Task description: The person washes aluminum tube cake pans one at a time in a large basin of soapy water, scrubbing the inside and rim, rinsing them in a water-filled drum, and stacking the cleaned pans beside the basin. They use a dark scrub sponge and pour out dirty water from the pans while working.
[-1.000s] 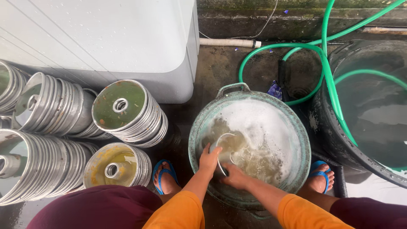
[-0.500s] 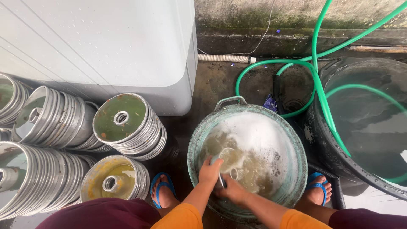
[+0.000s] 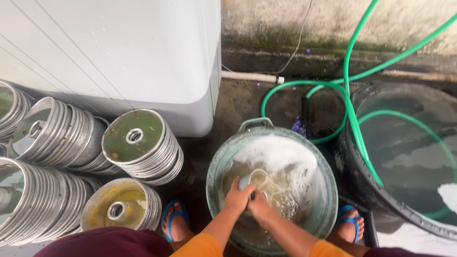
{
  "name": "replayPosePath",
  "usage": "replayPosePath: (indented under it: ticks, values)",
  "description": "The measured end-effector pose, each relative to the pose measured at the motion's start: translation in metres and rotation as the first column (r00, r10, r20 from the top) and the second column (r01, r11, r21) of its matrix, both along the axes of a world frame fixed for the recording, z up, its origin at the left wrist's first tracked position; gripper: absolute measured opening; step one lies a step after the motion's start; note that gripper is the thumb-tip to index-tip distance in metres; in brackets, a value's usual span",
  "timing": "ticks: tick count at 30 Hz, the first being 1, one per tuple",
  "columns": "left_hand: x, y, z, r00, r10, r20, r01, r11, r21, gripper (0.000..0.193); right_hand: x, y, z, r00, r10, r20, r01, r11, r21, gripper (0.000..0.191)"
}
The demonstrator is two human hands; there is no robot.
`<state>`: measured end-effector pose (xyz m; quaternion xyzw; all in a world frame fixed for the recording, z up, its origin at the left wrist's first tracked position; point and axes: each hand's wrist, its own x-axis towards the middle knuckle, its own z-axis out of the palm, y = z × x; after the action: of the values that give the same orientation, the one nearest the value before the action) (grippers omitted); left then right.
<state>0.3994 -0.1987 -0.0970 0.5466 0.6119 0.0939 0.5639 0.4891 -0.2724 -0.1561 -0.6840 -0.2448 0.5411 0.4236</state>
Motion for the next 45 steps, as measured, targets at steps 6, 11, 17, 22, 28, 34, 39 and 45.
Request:
replayPosePath:
  ticks: [6,11,17,22,28,34,39,45]
  values:
    - [-0.019,0.016,0.0,0.982,0.154,0.107,-0.146,0.987,-0.074,0.088,0.029,-0.045,-0.004,0.489,0.684,0.541,-0.75,0.647,-0.139,0.044]
    - [-0.014,0.011,0.018,1.0,-0.002,-0.003,0.002,0.999,0.032,0.09,0.049,-0.041,-0.026,-0.051,0.745,0.665,-0.785,0.383,-0.488,0.059]
    - [-0.003,0.009,0.063,0.964,-0.245,-0.108,0.267,0.888,0.374,0.091,0.019,-0.004,-0.013,0.841,0.475,0.258,-0.486,0.874,-0.022,0.047]
    - [-0.008,0.027,0.096,0.901,-0.365,-0.234,0.424,0.632,0.648,0.097,0.046,0.015,0.025,0.972,0.23,0.049,-0.232,0.972,0.046,0.045]
    - [-0.019,0.042,0.1,0.959,-0.277,-0.053,0.182,0.462,0.868,0.108,0.096,-0.007,0.024,0.378,0.145,0.914,-0.298,0.954,-0.028,0.03]
    - [-0.022,0.059,0.078,0.674,0.123,0.729,-0.378,0.905,0.197,0.09,0.092,-0.037,-0.014,0.499,0.468,0.729,-0.25,0.883,-0.397,0.028]
    - [-0.031,0.062,0.065,0.568,0.318,0.759,-0.455,0.89,-0.033,0.081,0.11,-0.027,0.008,0.768,-0.392,-0.507,0.304,0.919,-0.25,0.028]
    - [-0.033,0.054,0.068,0.695,0.402,0.595,-0.428,0.897,-0.106,0.073,0.121,0.031,0.119,0.737,-0.227,-0.637,0.396,0.909,0.133,0.035]
